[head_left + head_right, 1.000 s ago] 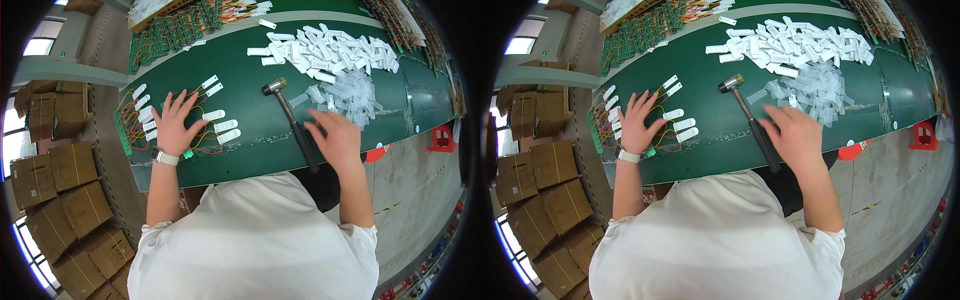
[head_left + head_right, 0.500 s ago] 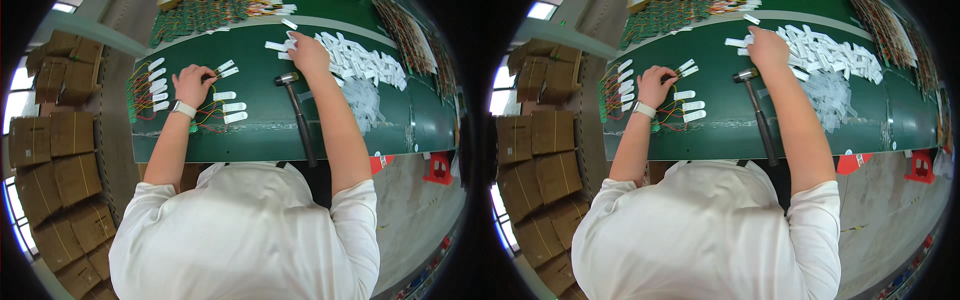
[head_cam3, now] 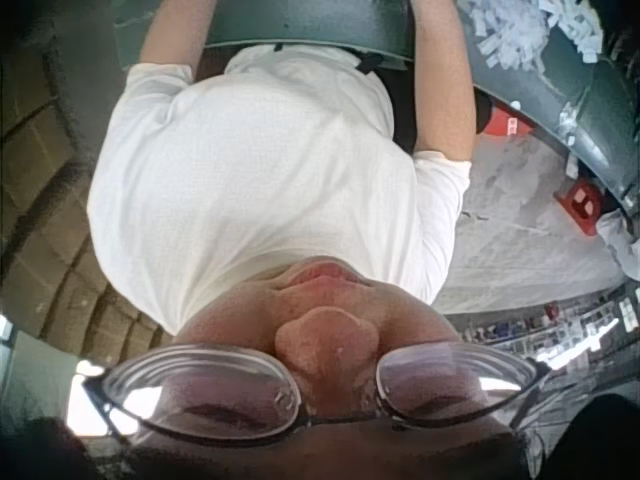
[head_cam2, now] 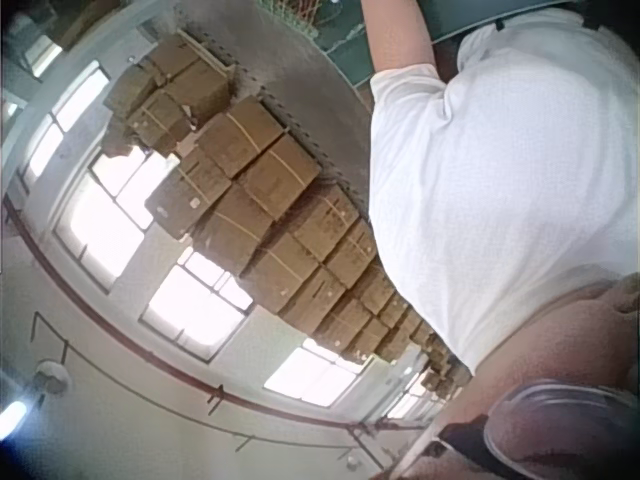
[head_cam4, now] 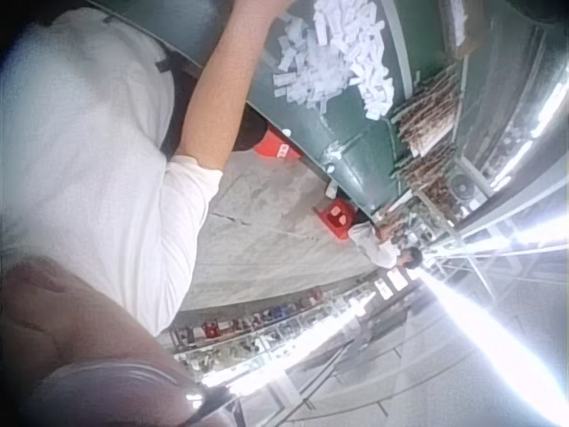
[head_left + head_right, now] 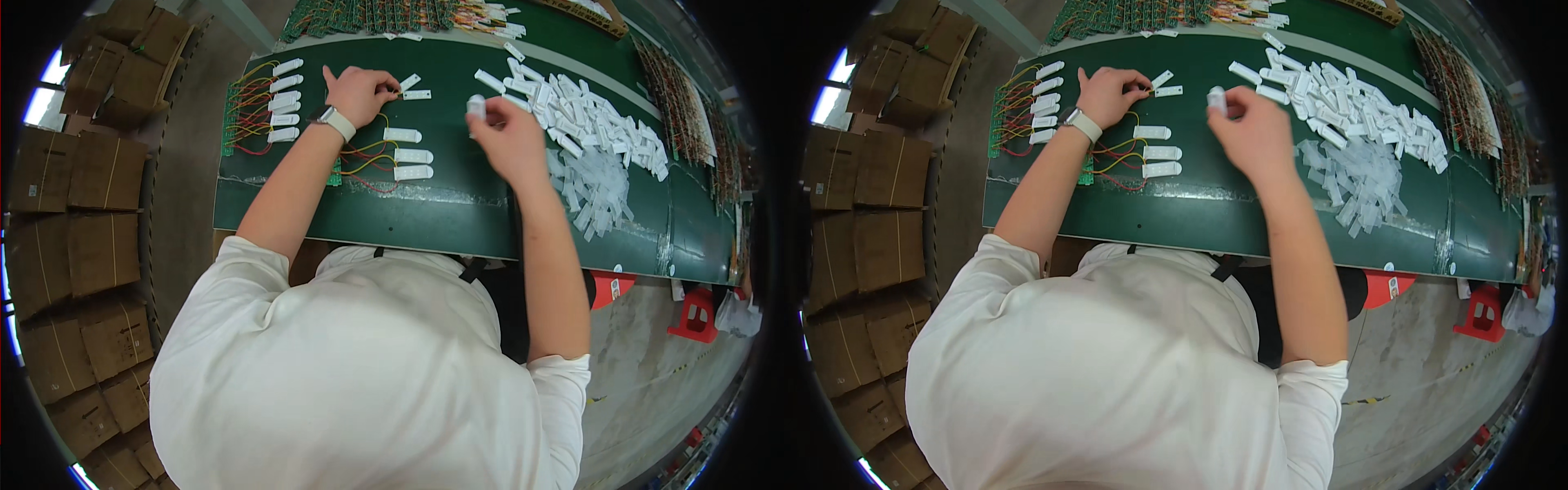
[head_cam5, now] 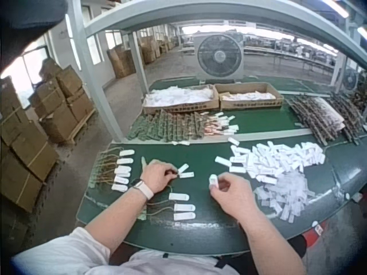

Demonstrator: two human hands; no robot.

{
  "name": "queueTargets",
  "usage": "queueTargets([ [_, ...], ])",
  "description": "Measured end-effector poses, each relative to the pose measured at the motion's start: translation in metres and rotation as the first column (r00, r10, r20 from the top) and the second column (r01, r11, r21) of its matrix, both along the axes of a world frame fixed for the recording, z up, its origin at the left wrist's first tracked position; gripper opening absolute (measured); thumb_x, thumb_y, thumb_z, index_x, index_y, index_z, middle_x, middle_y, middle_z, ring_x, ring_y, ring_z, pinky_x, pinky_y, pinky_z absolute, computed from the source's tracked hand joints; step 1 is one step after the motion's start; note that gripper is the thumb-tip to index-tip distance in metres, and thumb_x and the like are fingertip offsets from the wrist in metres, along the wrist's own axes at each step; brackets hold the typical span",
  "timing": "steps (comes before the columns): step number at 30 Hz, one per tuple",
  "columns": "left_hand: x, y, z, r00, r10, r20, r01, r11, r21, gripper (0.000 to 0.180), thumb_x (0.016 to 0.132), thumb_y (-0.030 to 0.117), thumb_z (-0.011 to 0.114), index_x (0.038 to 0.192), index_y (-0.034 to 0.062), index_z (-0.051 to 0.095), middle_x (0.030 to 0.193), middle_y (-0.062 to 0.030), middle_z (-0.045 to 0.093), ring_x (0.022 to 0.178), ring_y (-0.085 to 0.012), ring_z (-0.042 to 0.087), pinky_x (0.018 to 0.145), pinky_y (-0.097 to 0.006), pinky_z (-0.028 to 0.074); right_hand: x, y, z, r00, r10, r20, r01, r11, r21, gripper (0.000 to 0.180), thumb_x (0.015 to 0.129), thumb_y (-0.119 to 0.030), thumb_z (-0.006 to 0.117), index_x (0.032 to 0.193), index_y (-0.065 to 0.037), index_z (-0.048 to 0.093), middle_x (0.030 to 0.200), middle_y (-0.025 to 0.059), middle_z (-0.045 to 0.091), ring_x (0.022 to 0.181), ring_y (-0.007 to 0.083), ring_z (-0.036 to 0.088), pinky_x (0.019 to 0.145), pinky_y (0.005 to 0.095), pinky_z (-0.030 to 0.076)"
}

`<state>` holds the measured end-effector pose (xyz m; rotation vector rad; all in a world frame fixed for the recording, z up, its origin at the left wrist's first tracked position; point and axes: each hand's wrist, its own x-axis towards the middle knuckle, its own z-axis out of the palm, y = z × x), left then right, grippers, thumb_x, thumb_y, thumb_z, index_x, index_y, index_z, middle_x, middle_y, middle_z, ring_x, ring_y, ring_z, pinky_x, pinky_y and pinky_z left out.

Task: Assembling small LED components by placing plastic covers and using a hammer to secure them.

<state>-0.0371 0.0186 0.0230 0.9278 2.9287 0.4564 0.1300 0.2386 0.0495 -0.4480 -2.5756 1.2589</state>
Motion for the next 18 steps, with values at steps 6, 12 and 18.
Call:
queueTargets([
  [6, -0.017, 0.0, -0.008, 0.998, -0.068, 0.01, 0.066, 0.989, 0.131, 0.017, 0.094, 0.03, 0.073, 0.109, 0.0253, 0.081, 0.093, 0.0007, 0.076, 0.099, -0.0228, 0.07, 0.114, -0.064, 0.03, 0.007, -0.021, -0.042, 0.998, 0.009, 0.058, -0.008, 1.0, -0.022, 0.029, 0.091, -0.032, 0.075, 0.107, -0.008, 0.075, 0.096, 0.0105, 0.078, 0.09, 0.0263, 0.075, 0.084, 0.0371, 0.057],
  [12, -0.006, -0.008, 0.008, 0.974, -0.15, 0.169, 0.091, 0.946, 0.312, 0.024, 0.094, 0.019, 0.072, 0.118, 0.015, 0.079, 0.095, -0.0087, 0.077, 0.092, -0.0218, 0.073, 0.085, -0.033, 0.058, -0.003, 0.01, -0.052, 0.988, -0.148, -0.044, 0.153, 0.971, 0.183, 0.03, 0.089, -0.031, 0.076, 0.104, -0.006, 0.076, 0.096, 0.0152, 0.075, 0.089, 0.0333, 0.072, 0.084, 0.0413, 0.056],
  [18, -0.021, -0.012, -0.002, 0.948, -0.176, 0.265, 0.037, 0.887, 0.46, 0.03, 0.095, 0.011, 0.07, 0.124, 0.014, 0.075, 0.09, -0.0068, 0.075, 0.084, -0.0151, 0.072, 0.079, -0.03, 0.058, -0.03, -0.003, -0.038, 0.984, -0.173, -0.046, 0.177, 0.98, 0.087, 0.033, 0.088, -0.026, 0.077, 0.116, -0.009, 0.074, 0.093, 0.0117, 0.074, 0.082, 0.0257, 0.071, 0.079, 0.037, 0.056],
])
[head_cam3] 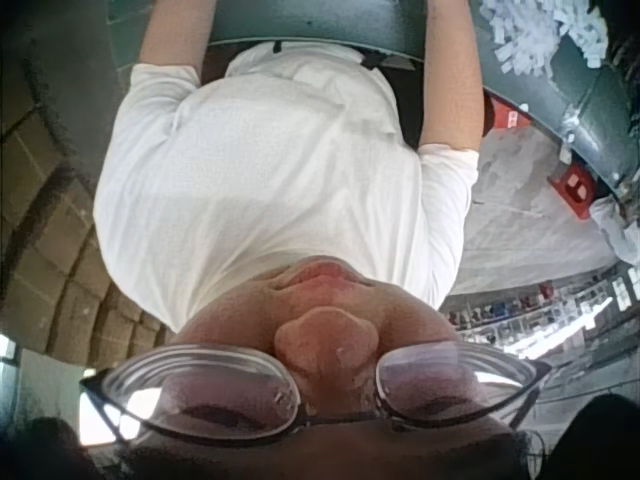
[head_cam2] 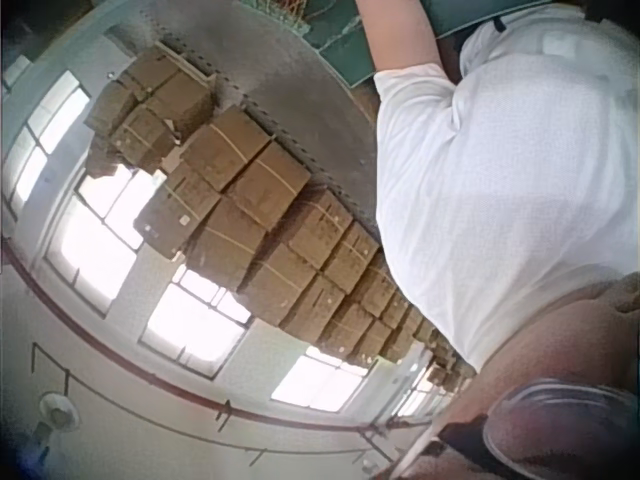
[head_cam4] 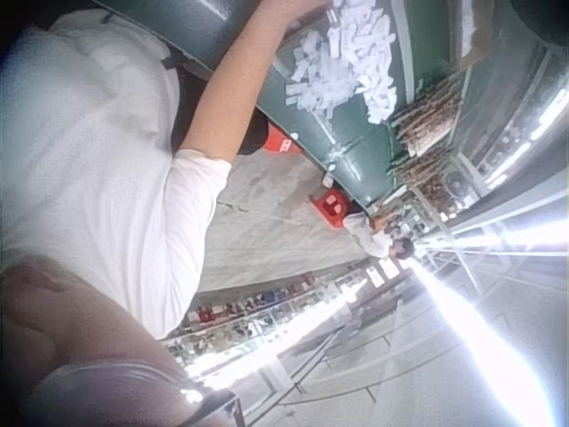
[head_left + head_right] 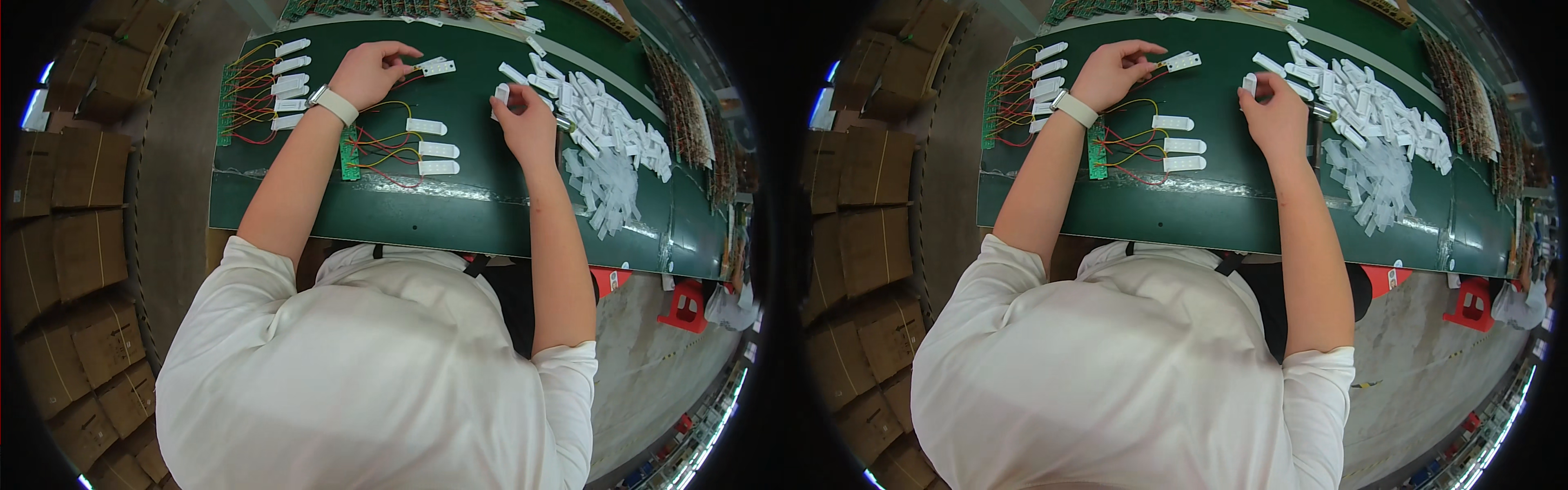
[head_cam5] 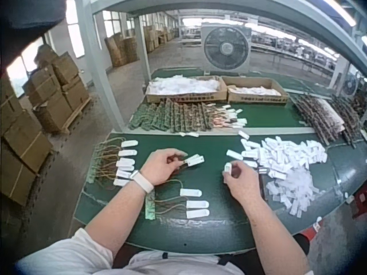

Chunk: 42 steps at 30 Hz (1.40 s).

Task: Assembling small LED components by placing plastic covers and using a hammer to secure them.

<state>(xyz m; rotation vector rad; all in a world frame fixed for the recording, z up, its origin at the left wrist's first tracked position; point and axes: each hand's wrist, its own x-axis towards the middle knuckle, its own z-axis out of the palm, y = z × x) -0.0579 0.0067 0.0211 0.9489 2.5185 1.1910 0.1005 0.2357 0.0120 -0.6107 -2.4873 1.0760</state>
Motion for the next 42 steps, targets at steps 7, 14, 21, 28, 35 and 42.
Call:
queueTargets([
  [7, 0.009, 0.002, 0.006, 0.99, -0.003, 0.144, -0.028, 0.977, 0.21, 0.026, 0.091, 0.005, 0.072, 0.117, 0.0045, 0.075, 0.091, -0.0072, 0.076, 0.078, -0.0111, 0.069, 0.074, -0.029, 0.057, -0.028, -0.019, -0.017, 0.964, 0.168, -0.207, -0.17, 0.985, 0.007, 0.026, 0.09, -0.019, 0.075, 0.113, -0.008, 0.074, 0.095, 0.0109, 0.075, 0.081, 0.0191, 0.07, 0.079, 0.033, 0.055],
  [14, 0.017, -0.005, 0.003, 0.981, -0.047, 0.187, -0.031, 0.919, 0.393, 0.024, 0.087, 0.003, 0.075, 0.112, 0.003, 0.076, 0.085, -0.0075, 0.073, 0.074, -0.012, 0.069, 0.071, -0.028, 0.057, -0.026, -0.027, -0.021, 0.981, 0.19, 0.042, -0.192, 0.98, 0.045, 0.021, 0.085, -0.011, 0.08, 0.102, -0.002, 0.072, 0.087, 0.0108, 0.067, 0.08, 0.0254, 0.064, 0.075, 0.0364, 0.052],
  [21, 0.015, -0.006, -0.002, 0.984, -0.038, 0.174, -0.034, 0.918, 0.396, 0.024, 0.086, 0.002, 0.077, 0.11, 0.0025, 0.075, 0.088, -0.0086, 0.07, 0.074, -0.0149, 0.069, 0.072, -0.03, 0.057, -0.035, -0.025, -0.01, 0.914, 0.405, 0.037, -0.4, 0.88, 0.255, 0.017, 0.085, -0.011, 0.08, 0.098, 0.0, 0.075, 0.095, 0.0125, 0.064, 0.095, 0.0304, 0.059, 0.085, 0.0391, 0.048],
  [28, 0.019, 0.002, -0.007, 0.995, -0.045, 0.091, 0.008, 0.929, 0.371, 0.022, 0.086, 0.003, 0.077, 0.108, 0.0039, 0.075, 0.088, -0.0085, 0.067, 0.076, -0.0186, 0.069, 0.073, -0.032, 0.057, -0.032, -0.018, -0.016, 0.922, 0.379, -0.081, -0.377, 0.925, 0.043, 0.026, 0.09, -0.015, 0.078, 0.108, 0.002, 0.071, 0.096, 0.009, 0.064, 0.083, 0.0202, 0.056, 0.075, 0.0321, 0.047],
  [35, 0.025, 0.002, -0.006, 0.997, -0.049, 0.052, 0.027, 0.935, 0.352, 0.019, 0.086, 0.004, 0.076, 0.106, 0.0057, 0.075, 0.09, -0.0083, 0.066, 0.079, -0.0215, 0.069, 0.075, -0.034, 0.057, -0.036, -0.017, -0.01, 0.967, 0.251, -0.05, -0.245, 0.853, -0.462, 0.02, 0.1, -0.018, 0.07, 0.101, 0.003, 0.072, 0.085, -0.0014, 0.065, 0.076, 0.0057, 0.054, 0.068, 0.0223, 0.04],
  [42, 0.042, 0.004, 0.003, 0.861, 0.305, -0.406, -0.162, 0.923, 0.35, 0.018, 0.082, 0.01, 0.078, 0.1, 0.0143, 0.076, 0.096, -0.0054, 0.063, 0.094, -0.0282, 0.06, 0.087, -0.044, 0.048, -0.021, -0.023, 0.005, 0.957, 0.265, 0.115, -0.192, 0.882, -0.431, 0.02, 0.102, -0.017, 0.068, 0.103, 0.002, 0.072, 0.091, 0.0001, 0.069, 0.085, 0.0068, 0.059, 0.077, 0.0231, 0.045],
])
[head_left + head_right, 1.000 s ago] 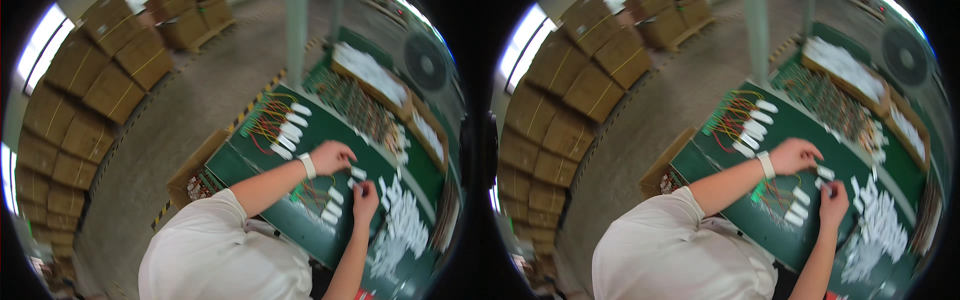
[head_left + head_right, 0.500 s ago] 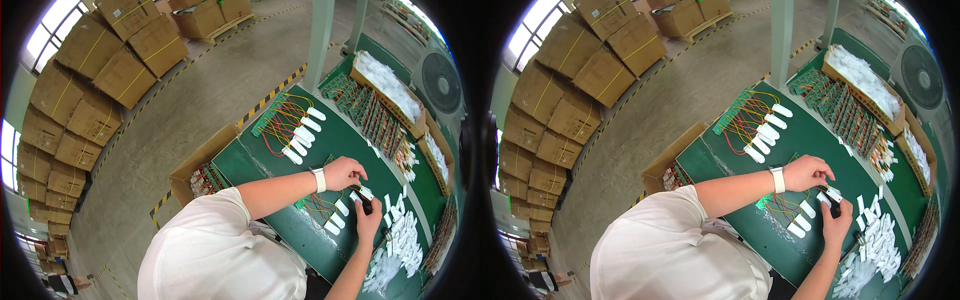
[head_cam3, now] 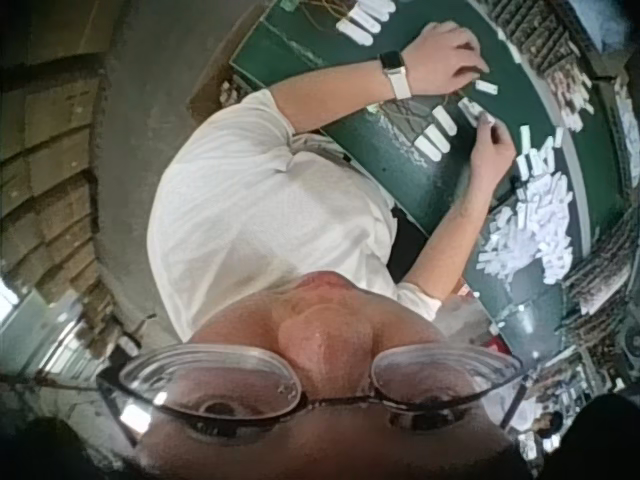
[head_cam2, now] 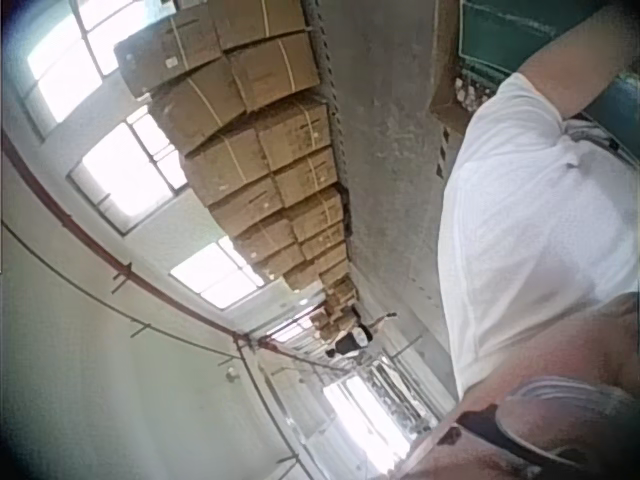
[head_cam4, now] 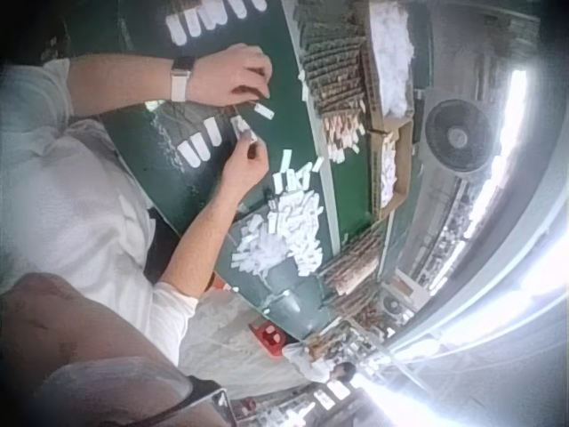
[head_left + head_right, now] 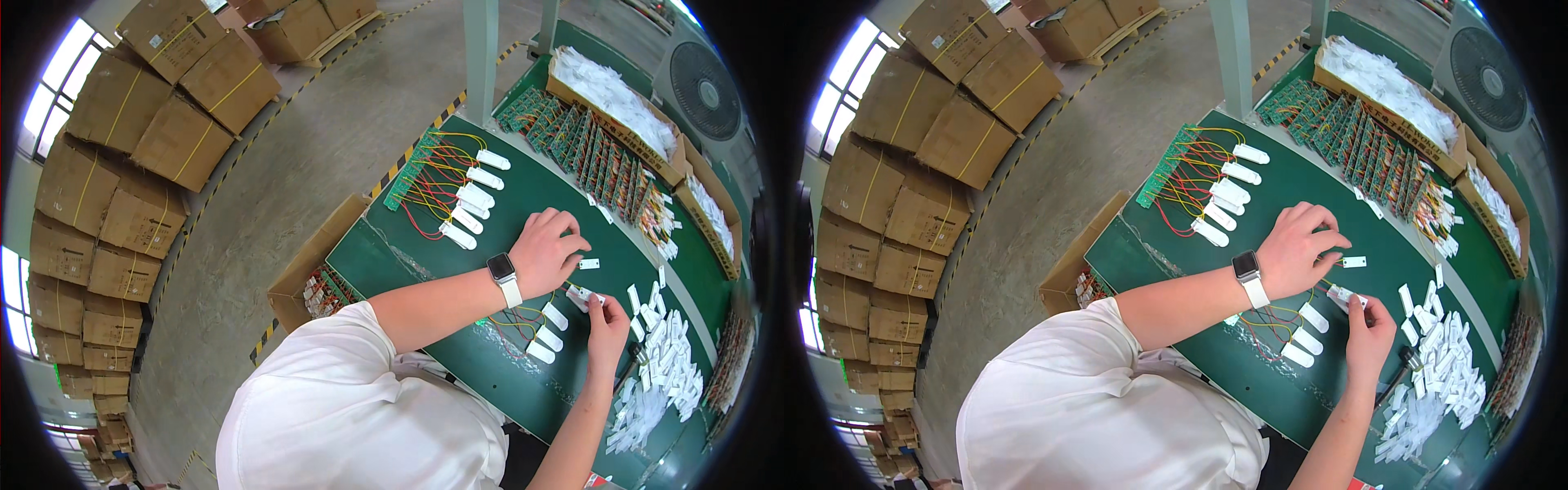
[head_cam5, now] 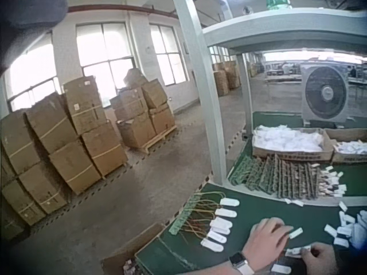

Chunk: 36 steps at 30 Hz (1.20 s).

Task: Assembling small LED components by placing plastic covers and using a hammer to secure them.

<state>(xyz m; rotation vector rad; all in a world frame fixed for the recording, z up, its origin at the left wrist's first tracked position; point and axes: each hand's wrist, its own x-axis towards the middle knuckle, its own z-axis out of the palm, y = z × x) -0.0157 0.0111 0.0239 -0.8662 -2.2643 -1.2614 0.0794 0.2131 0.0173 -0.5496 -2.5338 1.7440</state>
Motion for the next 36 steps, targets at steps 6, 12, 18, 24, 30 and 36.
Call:
queueTargets([
  [6, -0.007, -0.006, -0.007, 0.916, -0.286, 0.28, 0.347, 0.916, -0.199, 0.018, 0.088, 0.03, 0.075, 0.09, 0.0131, 0.08, 0.093, -0.0092, 0.076, 0.094, -0.0308, 0.068, 0.087, -0.042, 0.053, 0.008, -0.004, 0.007, 0.972, 0.082, -0.218, -0.048, 0.986, 0.159, 0.019, 0.096, -0.014, 0.073, 0.107, 0.001, 0.075, 0.086, -0.002, 0.067, 0.077, 0.0063, 0.055, 0.069, 0.023, 0.044],
  [12, -0.016, -0.01, -0.004, 0.883, -0.322, 0.342, 0.398, 0.899, -0.183, 0.015, 0.092, 0.02, 0.074, 0.096, 0.0064, 0.079, 0.085, -0.0092, 0.073, 0.082, -0.0237, 0.067, 0.077, -0.035, 0.054, 0.01, -0.001, 0.005, 0.925, 0.228, -0.305, -0.003, 0.806, 0.592, 0.036, 0.085, -0.022, 0.082, 0.119, -0.012, 0.075, 0.109, 0.0074, 0.073, 0.097, 0.0252, 0.067, 0.087, 0.0355, 0.053],
  [18, -0.009, -0.004, -0.008, 0.872, -0.214, 0.441, 0.346, 0.905, -0.246, 0.017, 0.091, 0.021, 0.075, 0.093, 0.0044, 0.078, 0.07, -0.0056, 0.065, 0.071, -0.0199, 0.057, 0.071, -0.034, 0.048, 0.02, 0.018, -0.001, 0.986, 0.153, -0.073, -0.106, 0.892, 0.439, 0.047, 0.084, -0.022, 0.083, 0.129, -0.012, 0.072, 0.117, 0.0071, 0.068, 0.104, 0.0275, 0.064, 0.091, 0.0365, 0.054],
  [24, -0.01, -0.005, -0.011, 0.917, -0.196, 0.347, 0.318, 0.885, -0.341, 0.016, 0.089, 0.022, 0.076, 0.088, 0.006, 0.077, 0.063, -0.0047, 0.059, 0.068, -0.0219, 0.054, 0.07, -0.036, 0.047, 0.01, 0.014, -0.008, 0.936, 0.291, -0.197, -0.113, 0.779, 0.617, 0.032, 0.084, -0.022, 0.082, 0.115, -0.012, 0.078, 0.118, 0.0038, 0.068, 0.106, 0.0258, 0.063, 0.094, 0.0372, 0.053],
  [30, -0.015, -0.005, -0.018, 0.962, -0.215, 0.168, 0.269, 0.851, -0.451, 0.018, 0.085, 0.026, 0.08, 0.082, 0.0088, 0.075, 0.062, -0.0028, 0.058, 0.07, -0.0229, 0.056, 0.07, -0.037, 0.047, 0.003, 0.018, -0.01, 0.934, 0.313, -0.172, -0.167, 0.808, 0.565, 0.025, 0.082, -0.02, 0.085, 0.104, -0.01, 0.078, 0.113, 0.0012, 0.069, 0.107, 0.025, 0.063, 0.095, 0.0372, 0.052],
  [36, -0.014, -0.007, -0.02, 0.955, -0.228, 0.189, 0.29, 0.847, -0.445, 0.021, 0.085, 0.032, 0.08, 0.081, 0.0124, 0.074, 0.064, 0.0003, 0.059, 0.077, -0.0226, 0.056, 0.075, -0.039, 0.046, 0.0, 0.012, 0.004, 0.966, 0.244, -0.083, -0.183, 0.876, 0.446, 0.031, 0.08, -0.017, 0.085, 0.11, -0.012, 0.077, 0.108, 0.0027, 0.071, 0.106, 0.0238, 0.063, 0.093, 0.037, 0.053],
])
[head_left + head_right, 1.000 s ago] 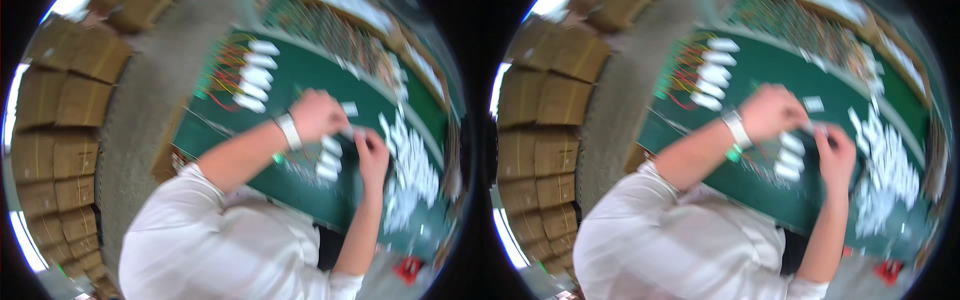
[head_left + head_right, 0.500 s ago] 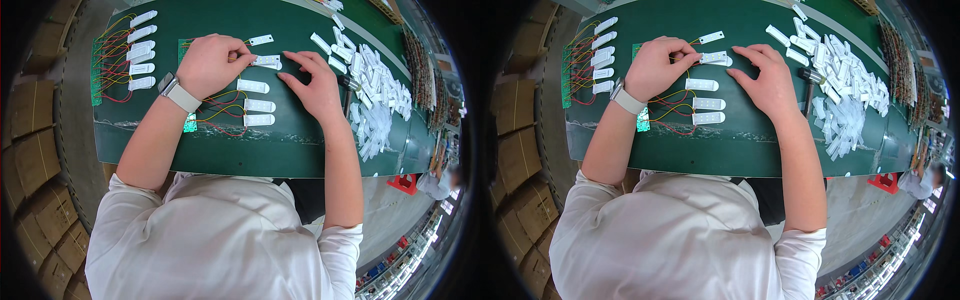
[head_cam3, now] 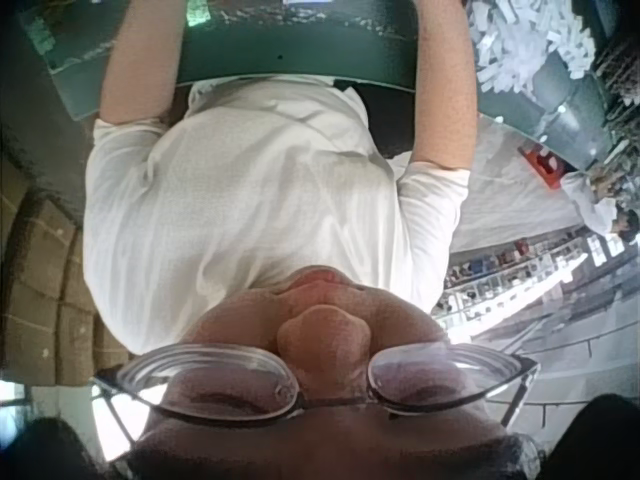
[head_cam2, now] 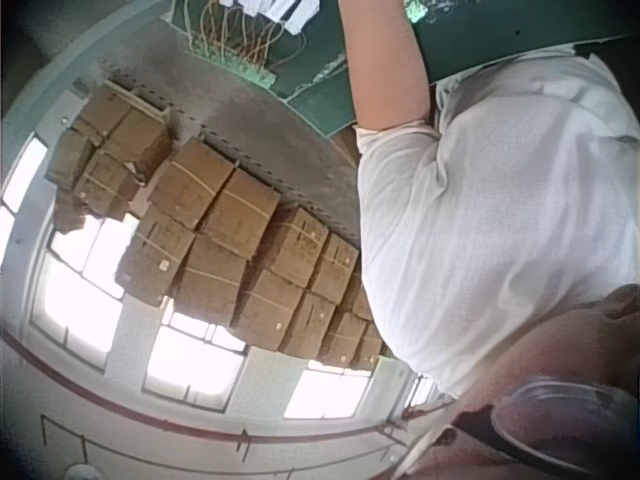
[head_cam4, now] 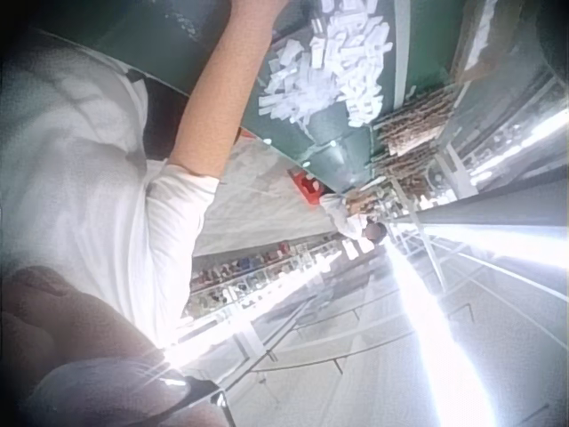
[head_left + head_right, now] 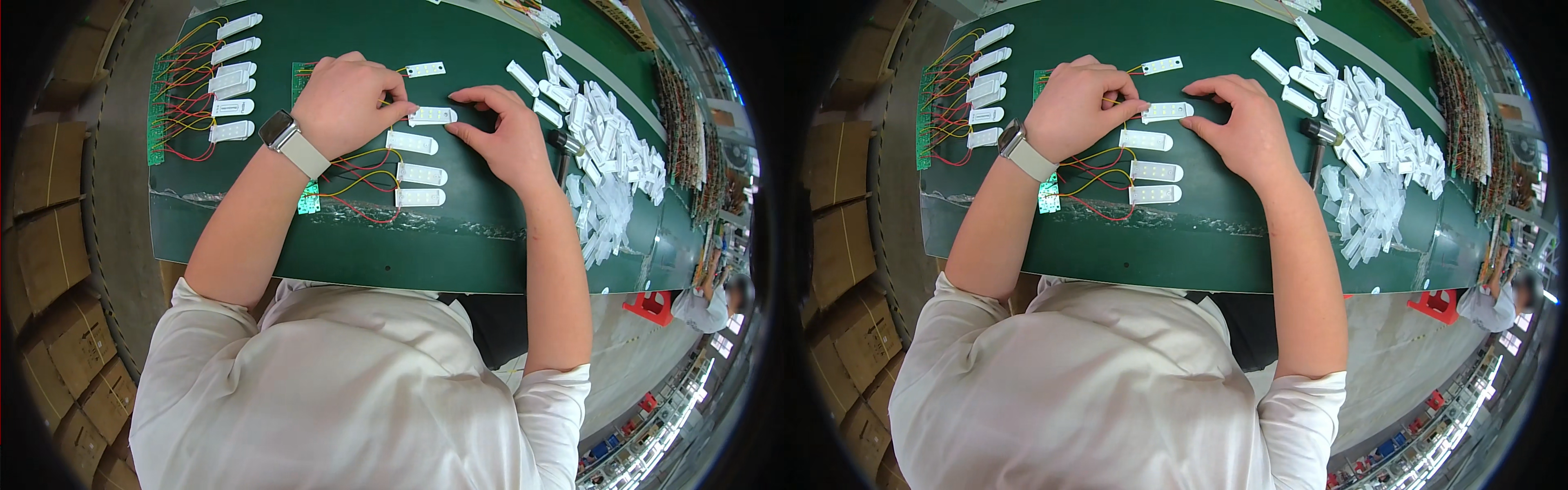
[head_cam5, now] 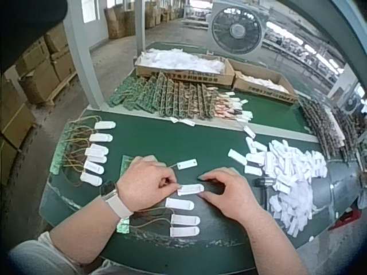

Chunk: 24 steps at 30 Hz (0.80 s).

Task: Assembling small LED components by placing plastic covers and using a hammer to secure them.

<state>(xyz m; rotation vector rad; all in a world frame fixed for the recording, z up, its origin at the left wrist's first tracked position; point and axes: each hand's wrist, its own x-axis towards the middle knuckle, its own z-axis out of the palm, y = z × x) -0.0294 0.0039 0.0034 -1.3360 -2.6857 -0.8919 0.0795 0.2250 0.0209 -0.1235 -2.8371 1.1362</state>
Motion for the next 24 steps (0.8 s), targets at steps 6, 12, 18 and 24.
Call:
queueTargets([
  [6, 0.008, 0.001, 0.01, 0.998, 0.033, 0.052, -0.026, 0.991, -0.134, 0.02, 0.086, 0.035, 0.079, 0.082, 0.0166, 0.071, 0.075, 0.003, 0.062, 0.086, -0.021, 0.057, 0.089, -0.04, 0.04, 0.003, -0.005, -0.01, 0.972, 0.103, -0.21, -0.08, 0.99, 0.112, 0.029, 0.079, -0.013, 0.083, 0.108, -0.016, 0.078, 0.107, 0.0009, 0.071, 0.104, 0.0233, 0.063, 0.089, 0.0362, 0.055],
  [12, 0.01, 0.001, 0.007, 0.999, 0.039, 0.0, -0.039, 0.995, -0.095, 0.018, 0.083, 0.033, 0.081, 0.084, 0.0178, 0.071, 0.081, 0.0035, 0.063, 0.089, -0.0202, 0.058, 0.09, -0.039, 0.039, 0.002, -0.005, -0.019, 0.878, 0.291, -0.38, -0.191, 0.941, 0.281, 0.016, 0.08, -0.012, 0.081, 0.096, -0.013, 0.078, 0.105, 0.0006, 0.07, 0.095, 0.0232, 0.066, 0.083, 0.0364, 0.056],
  [18, 0.008, -0.004, 0.019, 0.998, 0.02, -0.053, -0.018, 0.999, 0.046, 0.012, 0.082, 0.017, 0.08, 0.089, 0.0111, 0.074, 0.084, -0.0012, 0.068, 0.087, -0.0249, 0.064, 0.08, -0.039, 0.05, 0.004, -0.009, -0.018, 0.842, 0.368, -0.393, -0.188, 0.885, 0.427, 0.017, 0.078, -0.009, 0.08, 0.094, -0.013, 0.076, 0.101, -0.0004, 0.069, 0.091, 0.0205, 0.066, 0.077, 0.0356, 0.056],
  [24, 0.018, -0.007, 0.022, 0.998, 0.043, 0.042, -0.039, 0.994, -0.098, 0.011, 0.083, 0.015, 0.077, 0.091, 0.0067, 0.076, 0.087, -0.0078, 0.072, 0.08, -0.028, 0.069, 0.072, -0.039, 0.055, 0.006, -0.011, -0.021, 0.832, 0.354, -0.427, -0.147, 0.883, 0.445, 0.022, 0.075, -0.008, 0.078, 0.096, -0.015, 0.076, 0.097, -0.0012, 0.068, 0.089, 0.0193, 0.066, 0.075, 0.0348, 0.056],
])
